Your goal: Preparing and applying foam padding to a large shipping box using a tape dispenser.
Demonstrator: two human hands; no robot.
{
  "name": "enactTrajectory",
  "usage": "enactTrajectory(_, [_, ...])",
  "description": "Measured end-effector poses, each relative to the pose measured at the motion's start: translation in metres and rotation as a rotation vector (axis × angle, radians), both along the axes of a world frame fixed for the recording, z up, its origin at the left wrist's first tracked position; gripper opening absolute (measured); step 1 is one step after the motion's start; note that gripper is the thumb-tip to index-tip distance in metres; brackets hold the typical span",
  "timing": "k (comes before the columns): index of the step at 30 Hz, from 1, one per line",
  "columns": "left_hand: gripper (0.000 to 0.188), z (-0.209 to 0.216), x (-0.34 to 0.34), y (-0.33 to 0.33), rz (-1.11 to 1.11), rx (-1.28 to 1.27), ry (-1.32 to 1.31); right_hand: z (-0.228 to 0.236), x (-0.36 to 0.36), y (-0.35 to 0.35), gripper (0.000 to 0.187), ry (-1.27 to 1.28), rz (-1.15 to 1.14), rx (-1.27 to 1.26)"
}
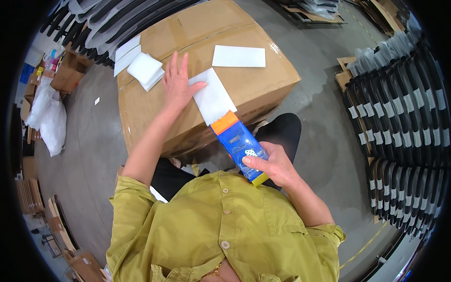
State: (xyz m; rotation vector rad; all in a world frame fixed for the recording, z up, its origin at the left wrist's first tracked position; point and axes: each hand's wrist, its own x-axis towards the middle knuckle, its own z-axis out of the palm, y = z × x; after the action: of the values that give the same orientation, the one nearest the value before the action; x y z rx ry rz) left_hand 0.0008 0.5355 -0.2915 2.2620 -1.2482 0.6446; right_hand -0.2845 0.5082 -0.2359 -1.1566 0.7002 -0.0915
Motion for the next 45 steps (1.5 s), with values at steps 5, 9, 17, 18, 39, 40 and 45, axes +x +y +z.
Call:
enactTrajectory(5, [0.032, 0.036, -0.031, 0.062, -0.114, -0.018, 1.113, -0.011, -0.017, -0.003, 0.051, 0.019, 0.009, 0.011])
enactTrajectory(9, [0.059, 0.01, -0.073, 0.105, -0.1, -0.046, 1.954, -0.005, -0.017, -0.001, 0.051, 0.012, 0.047, 0.027])
enactTrajectory(17, [0.037, -0.004, -0.102, 0.062, -0.208, -0.345, 2.05, -0.015, -0.026, -0.001, 0.047, 0.052, 0.112, -0.097])
enactTrajectory(18, [0.034, -0.002, -0.102, 0.062, -0.226, -0.448, 2.029, -0.014, -0.026, 0.0, 0.047, 0.053, 0.111, -0.097])
enactTrajectory(39, [0.026, 0.104, -0.073, 0.114, -0.563, -0.29, -0.034, -0.056, -0.068, -0.016, 0.041, 0.09, -0.07, -0.653])
enactTrajectory(40, [0.032, 0.104, -0.038, 0.136, -0.327, -0.173, -0.115, -0.057, -0.074, -0.028, 0.042, -0.002, -0.212, 0.055])
enactTrajectory(45, [0.025, 0.079, 0.092, 0.185, 0.379, 0.054, -0.017, -0.041, -0.055, -0.021, 0.042, 0.009, -0.146, 0.061])
